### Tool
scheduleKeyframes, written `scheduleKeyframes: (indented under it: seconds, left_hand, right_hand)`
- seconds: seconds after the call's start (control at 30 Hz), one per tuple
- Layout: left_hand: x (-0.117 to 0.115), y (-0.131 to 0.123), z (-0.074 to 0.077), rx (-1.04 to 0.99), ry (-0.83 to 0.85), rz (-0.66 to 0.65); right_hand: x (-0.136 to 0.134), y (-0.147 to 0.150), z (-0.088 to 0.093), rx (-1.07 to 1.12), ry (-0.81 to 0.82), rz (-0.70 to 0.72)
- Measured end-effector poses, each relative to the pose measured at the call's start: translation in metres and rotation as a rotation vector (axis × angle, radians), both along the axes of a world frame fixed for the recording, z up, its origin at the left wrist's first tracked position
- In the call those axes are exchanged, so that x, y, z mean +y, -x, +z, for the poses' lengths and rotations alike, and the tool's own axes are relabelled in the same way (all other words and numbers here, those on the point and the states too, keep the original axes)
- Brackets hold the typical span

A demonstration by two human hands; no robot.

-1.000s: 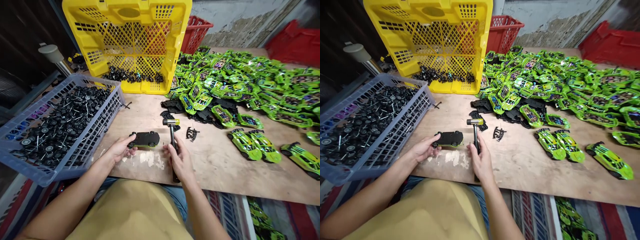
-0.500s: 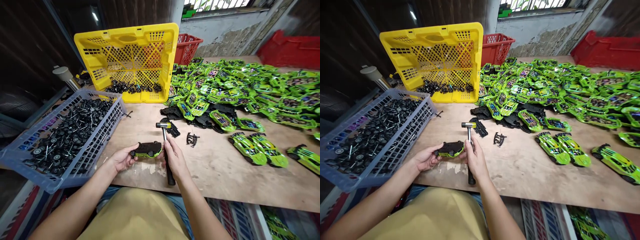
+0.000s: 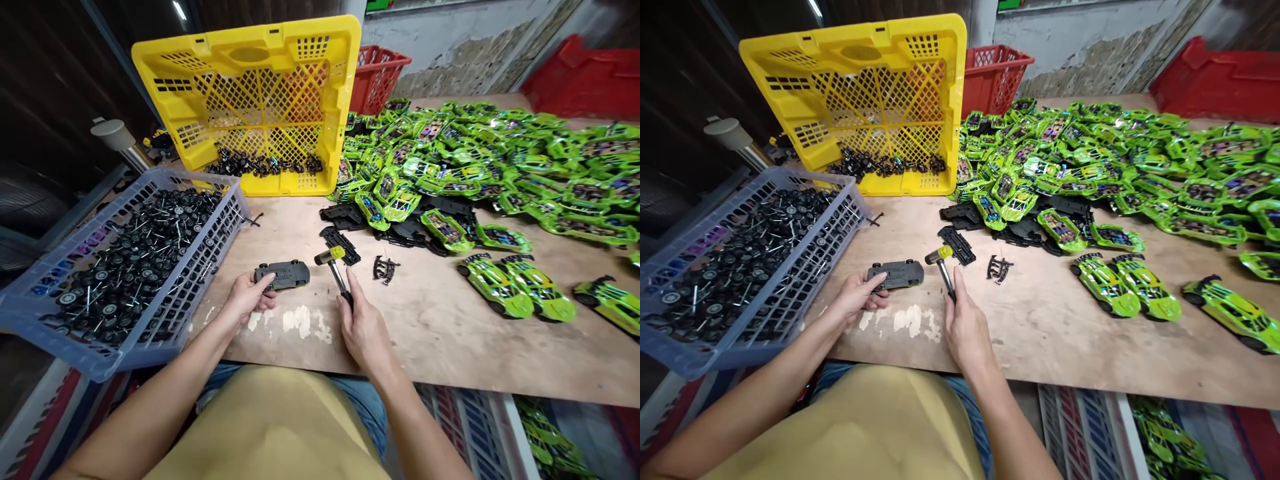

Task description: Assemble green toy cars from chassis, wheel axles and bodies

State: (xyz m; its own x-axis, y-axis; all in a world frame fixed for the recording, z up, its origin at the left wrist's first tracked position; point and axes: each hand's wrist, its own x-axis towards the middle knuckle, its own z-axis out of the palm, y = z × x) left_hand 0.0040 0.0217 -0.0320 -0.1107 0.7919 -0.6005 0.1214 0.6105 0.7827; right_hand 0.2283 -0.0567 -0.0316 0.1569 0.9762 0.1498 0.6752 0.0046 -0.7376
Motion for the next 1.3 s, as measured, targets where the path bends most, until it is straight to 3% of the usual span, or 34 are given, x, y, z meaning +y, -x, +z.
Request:
scheduleKeyframes:
  seconds: [0.13,0.3,0.47,0.57,0.73,0.9,1.07,1.2,1.3]
  left_hand:
    - [0.0,0.001,0.0,0.024,0.007,-0.028]
    - [0.0,0.003,-0.001,0.042,0.002,-0.048]
    - [0.0,0.004,-0.005,0.045,0.0,-0.04]
    - [-0.001,0.004,-0.005,0.048,-0.004,-0.033]
    - [0.0,0.004,-0.004,0.037,-0.001,-0.036]
    - [0.001,0.007,-0.003,0.014,0.008,-0.032]
    - [0.005,0.021,0.011,-0.313,0.195,0.062]
    - [0.009,0.029,0.023,-0.63,0.403,0.088]
    - [0.009,0.027,0.025,-0.744,0.463,0.087]
  right_hand:
    - [-0.015,0.011,0.009,-0.103,-0.135,-0.062]
    - [-0.015,0.02,0.005,-0.445,0.236,0.146]
    - [-0.021,0.019,0.009,-0.503,0.175,0.028]
    - [-0.024,0.02,0.009,-0.604,0.288,0.143]
    - [-0.024,0.022,0.005,-0.611,0.239,0.043]
    - [-0.02,0.018,0.001,-0.594,0.303,0.154]
    - [-0.012,0.001,0.004,-0.522,0.252,-0.073]
    - [-0.009,-0.004,-0.005,-0.528,0.328,-0.07]
    - [-0.01,-0.003,-0.014,-0.511,0.363,-0.059]
